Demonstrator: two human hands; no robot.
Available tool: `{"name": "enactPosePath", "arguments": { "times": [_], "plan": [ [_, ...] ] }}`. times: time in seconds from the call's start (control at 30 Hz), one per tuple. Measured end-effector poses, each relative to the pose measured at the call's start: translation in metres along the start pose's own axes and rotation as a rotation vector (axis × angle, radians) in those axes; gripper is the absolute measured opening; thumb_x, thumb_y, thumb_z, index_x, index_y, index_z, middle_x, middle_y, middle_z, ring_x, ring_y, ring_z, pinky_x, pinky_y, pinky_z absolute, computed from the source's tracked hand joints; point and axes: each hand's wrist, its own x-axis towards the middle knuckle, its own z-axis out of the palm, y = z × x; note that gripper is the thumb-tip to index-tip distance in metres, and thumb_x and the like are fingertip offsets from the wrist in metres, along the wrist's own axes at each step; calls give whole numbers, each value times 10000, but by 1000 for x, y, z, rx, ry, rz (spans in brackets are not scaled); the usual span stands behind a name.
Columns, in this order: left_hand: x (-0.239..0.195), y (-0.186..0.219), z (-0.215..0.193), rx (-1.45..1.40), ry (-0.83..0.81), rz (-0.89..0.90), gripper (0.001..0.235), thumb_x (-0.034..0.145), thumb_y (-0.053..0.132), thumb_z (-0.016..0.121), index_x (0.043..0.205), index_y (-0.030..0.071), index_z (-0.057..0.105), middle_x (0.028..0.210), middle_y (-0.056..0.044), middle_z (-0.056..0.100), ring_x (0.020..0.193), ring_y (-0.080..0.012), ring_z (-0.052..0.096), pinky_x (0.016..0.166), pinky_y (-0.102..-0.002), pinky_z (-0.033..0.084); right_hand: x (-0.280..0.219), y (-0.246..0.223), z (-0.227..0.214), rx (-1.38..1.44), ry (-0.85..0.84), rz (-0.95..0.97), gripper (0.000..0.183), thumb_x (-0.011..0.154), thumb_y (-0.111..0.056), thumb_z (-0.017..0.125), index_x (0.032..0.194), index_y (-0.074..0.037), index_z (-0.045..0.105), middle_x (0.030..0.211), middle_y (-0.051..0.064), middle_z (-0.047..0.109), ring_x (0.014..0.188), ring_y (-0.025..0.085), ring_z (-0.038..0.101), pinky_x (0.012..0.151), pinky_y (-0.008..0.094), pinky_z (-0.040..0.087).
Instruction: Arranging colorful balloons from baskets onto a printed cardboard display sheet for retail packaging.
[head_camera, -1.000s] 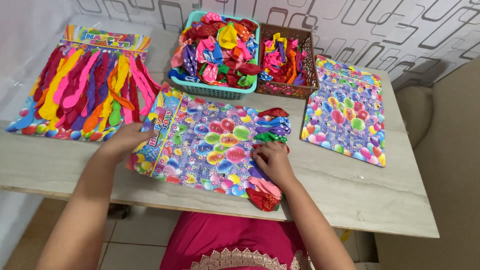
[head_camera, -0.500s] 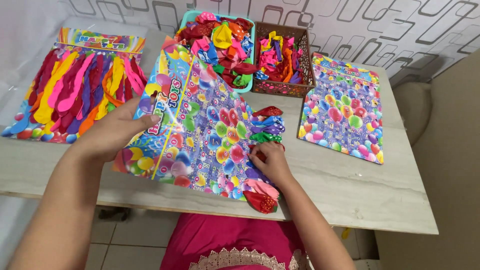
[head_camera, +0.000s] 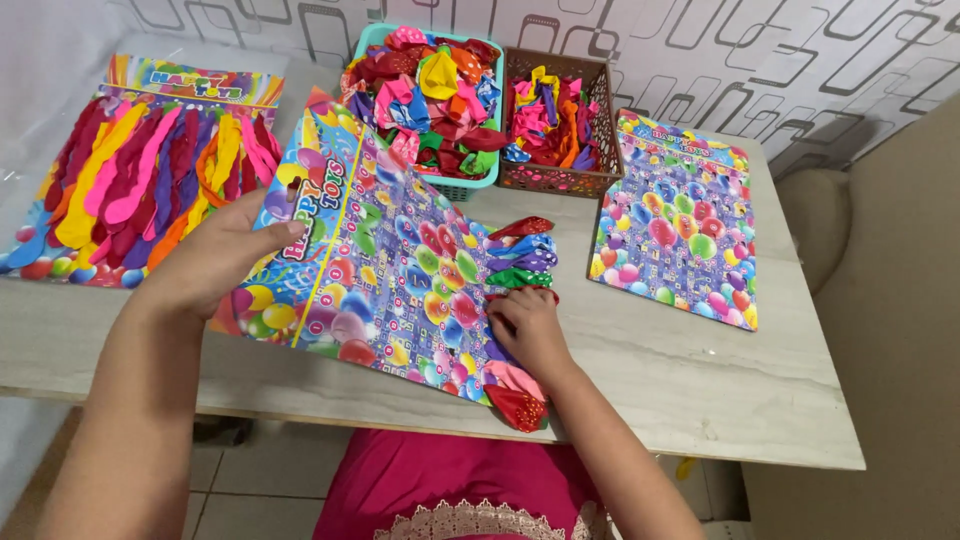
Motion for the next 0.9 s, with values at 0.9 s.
{"name": "enactPosePath", "arguments": {
  "times": [0.9],
  "plan": [
    [-10,-18,-24,-190,-108,144,375,947,32,614,1314,-40,597,941,-317,733,767,-405,735,728,-556,595,-3,-2,3,-26,8,-102,108,956,-271,615,1033,-257,690,827,-26,671,869,181,687,798,360,437]
  ]
}}
